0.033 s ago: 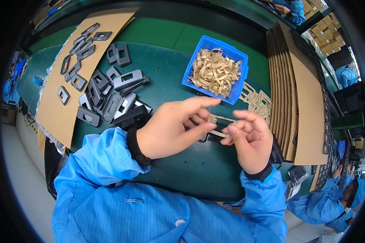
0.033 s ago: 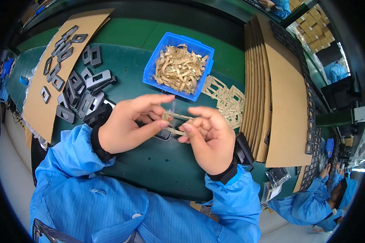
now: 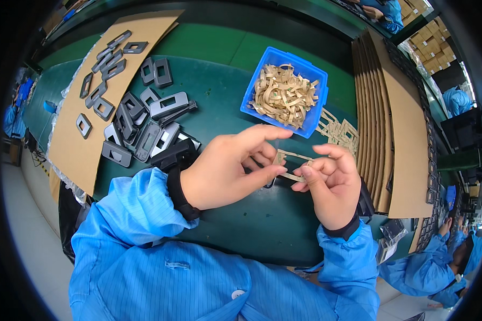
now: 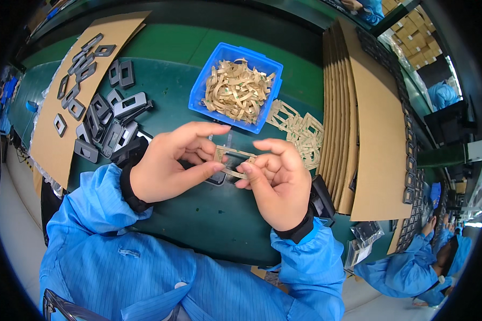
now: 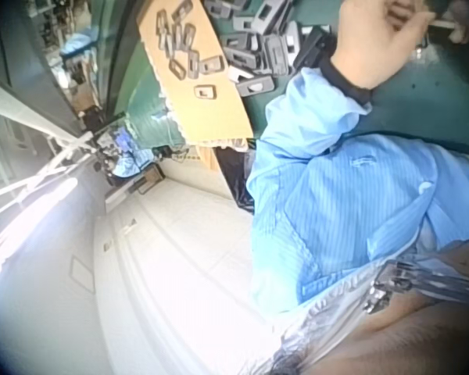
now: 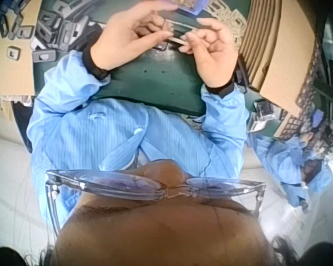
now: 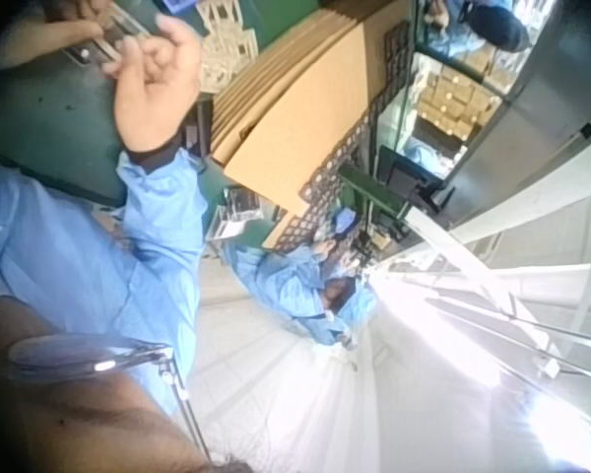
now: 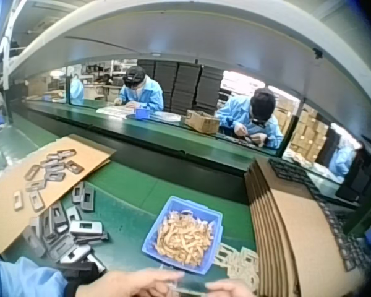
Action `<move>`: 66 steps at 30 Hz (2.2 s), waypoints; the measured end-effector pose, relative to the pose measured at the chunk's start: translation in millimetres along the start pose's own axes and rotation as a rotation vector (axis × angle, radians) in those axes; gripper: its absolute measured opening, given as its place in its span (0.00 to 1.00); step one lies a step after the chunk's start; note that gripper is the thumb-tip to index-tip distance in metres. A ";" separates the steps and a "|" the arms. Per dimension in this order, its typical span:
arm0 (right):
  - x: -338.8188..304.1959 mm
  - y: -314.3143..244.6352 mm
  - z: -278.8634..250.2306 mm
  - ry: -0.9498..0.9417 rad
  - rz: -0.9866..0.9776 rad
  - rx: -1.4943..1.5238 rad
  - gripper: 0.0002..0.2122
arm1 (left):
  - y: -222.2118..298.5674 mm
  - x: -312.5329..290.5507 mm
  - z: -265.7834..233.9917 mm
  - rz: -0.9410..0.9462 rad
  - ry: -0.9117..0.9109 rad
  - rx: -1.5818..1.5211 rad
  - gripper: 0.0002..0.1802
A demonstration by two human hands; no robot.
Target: Assembling electronic parts on a board and placing them into plastic bags on a factory line.
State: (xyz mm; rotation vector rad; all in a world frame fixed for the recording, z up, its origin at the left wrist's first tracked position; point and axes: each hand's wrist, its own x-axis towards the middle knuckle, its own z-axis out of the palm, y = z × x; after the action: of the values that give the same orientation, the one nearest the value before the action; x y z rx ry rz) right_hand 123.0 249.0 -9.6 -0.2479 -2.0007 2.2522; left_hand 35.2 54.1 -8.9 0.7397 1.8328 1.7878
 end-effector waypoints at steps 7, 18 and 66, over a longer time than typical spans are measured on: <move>0.1 7.4 -6.4 -0.102 -0.155 -0.004 0.12 | -5.8 1.3 -6.7 0.268 -0.045 0.275 0.13; -3.0 4.7 -12.2 -0.082 -0.569 -0.572 0.18 | -7.3 1.1 -6.1 0.526 0.069 0.394 0.18; -0.1 8.5 -4.3 -0.227 -0.117 -0.261 0.06 | -14.5 4.6 -2.2 0.770 -0.023 0.773 0.14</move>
State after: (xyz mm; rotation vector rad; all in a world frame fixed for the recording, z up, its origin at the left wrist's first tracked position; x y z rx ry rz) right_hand 124.2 252.2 -18.6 0.1061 -2.3558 2.0253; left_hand 29.6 55.4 -23.1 1.9517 2.4329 1.3542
